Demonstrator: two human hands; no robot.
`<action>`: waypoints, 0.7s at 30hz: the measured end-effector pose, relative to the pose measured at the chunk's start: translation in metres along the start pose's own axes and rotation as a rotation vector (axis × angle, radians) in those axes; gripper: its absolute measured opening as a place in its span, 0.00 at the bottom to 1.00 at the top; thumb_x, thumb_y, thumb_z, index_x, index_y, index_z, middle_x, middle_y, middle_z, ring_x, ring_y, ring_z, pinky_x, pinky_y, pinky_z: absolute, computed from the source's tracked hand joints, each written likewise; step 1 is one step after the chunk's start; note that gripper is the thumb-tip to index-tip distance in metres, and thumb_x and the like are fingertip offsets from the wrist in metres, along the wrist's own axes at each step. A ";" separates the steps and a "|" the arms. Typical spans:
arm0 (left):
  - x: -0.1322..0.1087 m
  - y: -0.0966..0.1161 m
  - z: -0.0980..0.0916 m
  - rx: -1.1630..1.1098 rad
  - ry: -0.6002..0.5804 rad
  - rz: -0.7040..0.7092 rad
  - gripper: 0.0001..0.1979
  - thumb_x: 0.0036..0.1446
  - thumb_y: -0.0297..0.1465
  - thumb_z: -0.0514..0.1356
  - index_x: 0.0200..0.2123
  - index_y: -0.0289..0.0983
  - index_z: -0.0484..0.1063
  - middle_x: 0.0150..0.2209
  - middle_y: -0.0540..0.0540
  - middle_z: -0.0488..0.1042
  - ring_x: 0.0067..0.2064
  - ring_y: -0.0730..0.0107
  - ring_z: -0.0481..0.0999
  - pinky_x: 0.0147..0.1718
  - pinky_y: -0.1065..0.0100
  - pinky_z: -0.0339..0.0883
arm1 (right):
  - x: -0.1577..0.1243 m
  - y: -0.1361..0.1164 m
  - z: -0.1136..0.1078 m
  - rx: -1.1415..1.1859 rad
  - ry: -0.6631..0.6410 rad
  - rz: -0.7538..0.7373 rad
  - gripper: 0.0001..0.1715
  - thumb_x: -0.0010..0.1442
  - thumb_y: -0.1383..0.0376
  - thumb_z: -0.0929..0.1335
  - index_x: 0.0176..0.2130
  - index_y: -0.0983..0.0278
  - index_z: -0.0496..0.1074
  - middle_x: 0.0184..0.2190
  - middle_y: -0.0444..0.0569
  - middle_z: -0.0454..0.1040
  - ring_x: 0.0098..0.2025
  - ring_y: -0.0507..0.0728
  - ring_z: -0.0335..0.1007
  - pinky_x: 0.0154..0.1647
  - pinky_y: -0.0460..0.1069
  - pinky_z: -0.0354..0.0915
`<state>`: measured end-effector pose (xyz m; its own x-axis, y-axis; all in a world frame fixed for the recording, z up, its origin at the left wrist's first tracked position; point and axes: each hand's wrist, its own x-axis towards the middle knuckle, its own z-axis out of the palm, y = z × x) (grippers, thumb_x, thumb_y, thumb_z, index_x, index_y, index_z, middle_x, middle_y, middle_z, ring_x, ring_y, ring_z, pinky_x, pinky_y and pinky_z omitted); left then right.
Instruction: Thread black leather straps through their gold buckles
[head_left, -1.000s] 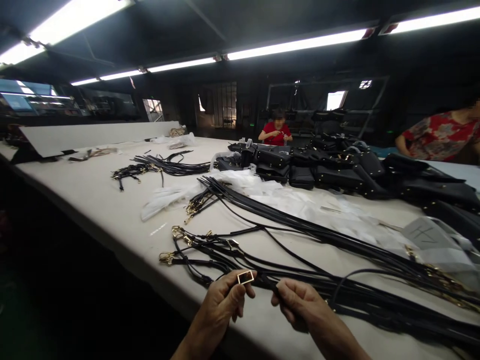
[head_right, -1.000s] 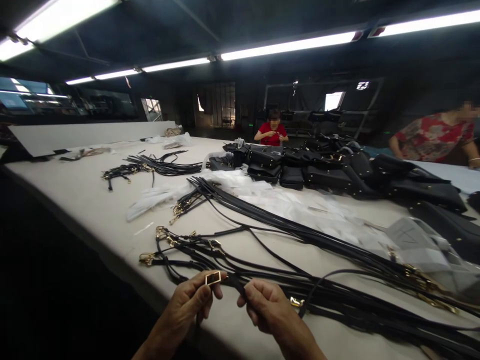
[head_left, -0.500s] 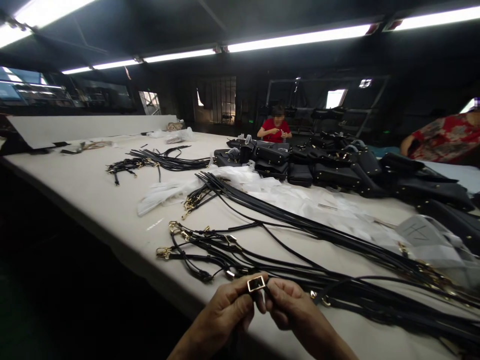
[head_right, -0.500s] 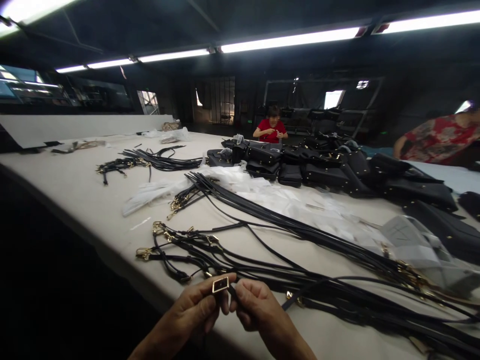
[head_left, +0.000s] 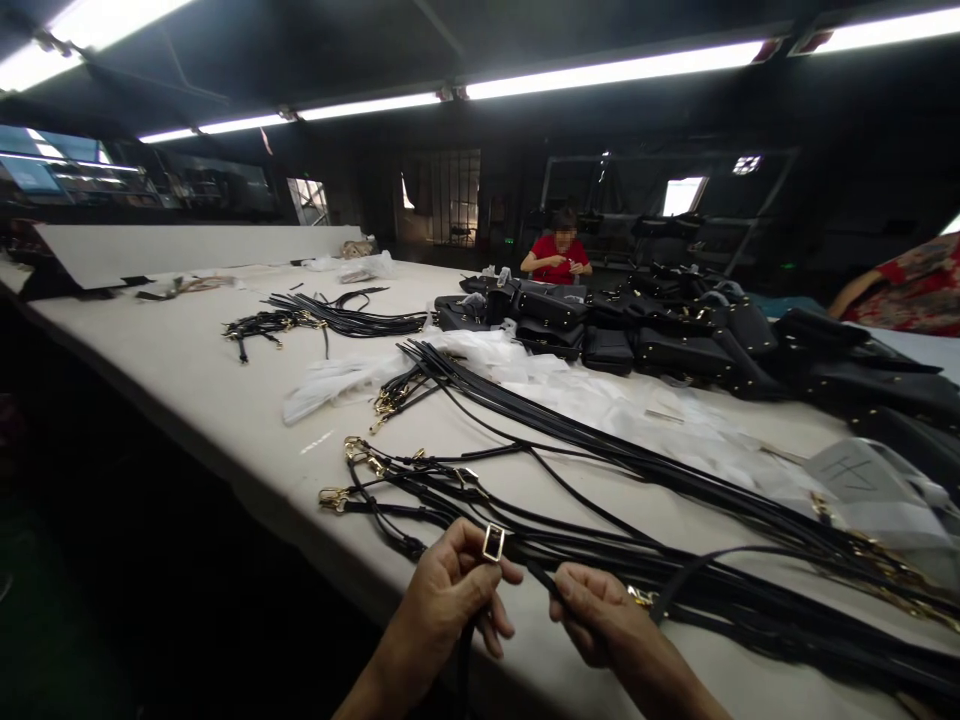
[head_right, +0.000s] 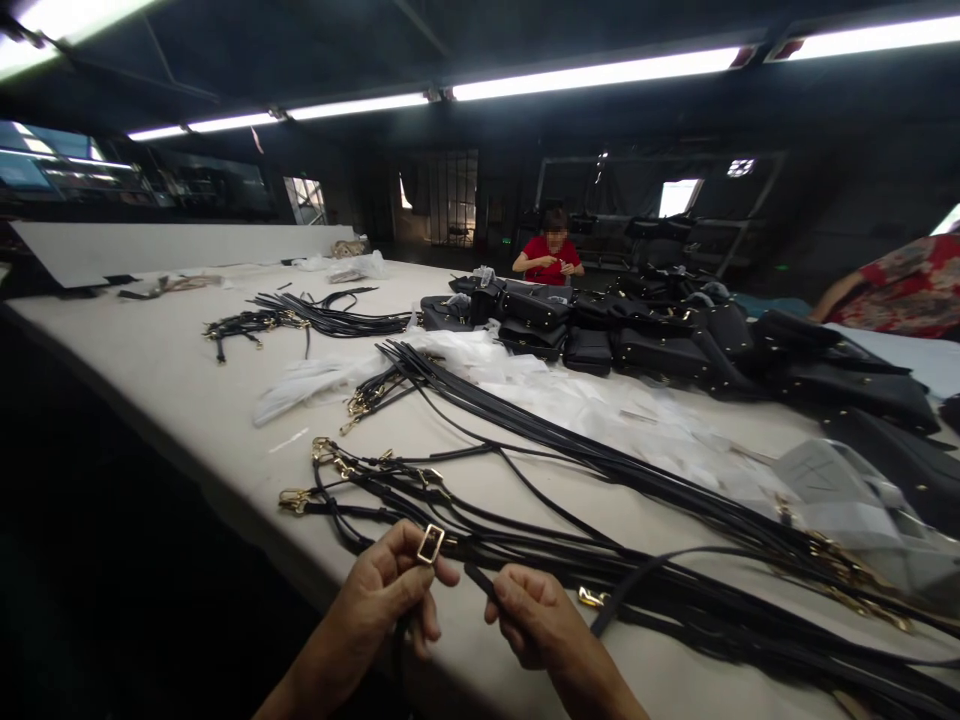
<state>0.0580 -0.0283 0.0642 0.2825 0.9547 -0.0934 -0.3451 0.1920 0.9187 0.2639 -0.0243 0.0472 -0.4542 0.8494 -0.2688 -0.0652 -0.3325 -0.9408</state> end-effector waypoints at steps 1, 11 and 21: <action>0.001 -0.001 0.001 0.067 0.063 0.018 0.17 0.55 0.42 0.67 0.36 0.36 0.67 0.40 0.40 0.79 0.24 0.73 0.77 0.18 0.74 0.71 | -0.001 0.003 0.000 -0.022 0.013 0.004 0.33 0.58 0.39 0.68 0.30 0.66 0.69 0.14 0.34 0.53 0.17 0.45 0.38 0.19 0.45 0.36; 0.005 -0.025 0.006 0.436 0.123 0.078 0.30 0.57 0.29 0.59 0.63 0.36 0.59 0.49 0.37 0.78 0.39 0.60 0.81 0.37 0.61 0.79 | 0.010 0.030 0.032 0.142 0.090 -0.010 0.37 0.50 0.34 0.70 0.30 0.66 0.67 0.11 0.32 0.53 0.13 0.43 0.36 0.15 0.43 0.35; 0.000 -0.054 -0.008 0.673 0.188 0.392 0.20 0.63 0.27 0.57 0.57 0.46 0.72 0.53 0.43 0.78 0.51 0.54 0.79 0.48 0.62 0.74 | 0.019 0.038 0.037 0.306 0.145 -0.021 0.35 0.50 0.37 0.72 0.31 0.65 0.68 0.13 0.33 0.56 0.14 0.42 0.38 0.14 0.41 0.35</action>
<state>0.0697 -0.0367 0.0118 0.0765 0.9582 0.2757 0.2427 -0.2861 0.9270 0.2194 -0.0358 0.0143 -0.3203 0.8994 -0.2975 -0.3466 -0.4036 -0.8468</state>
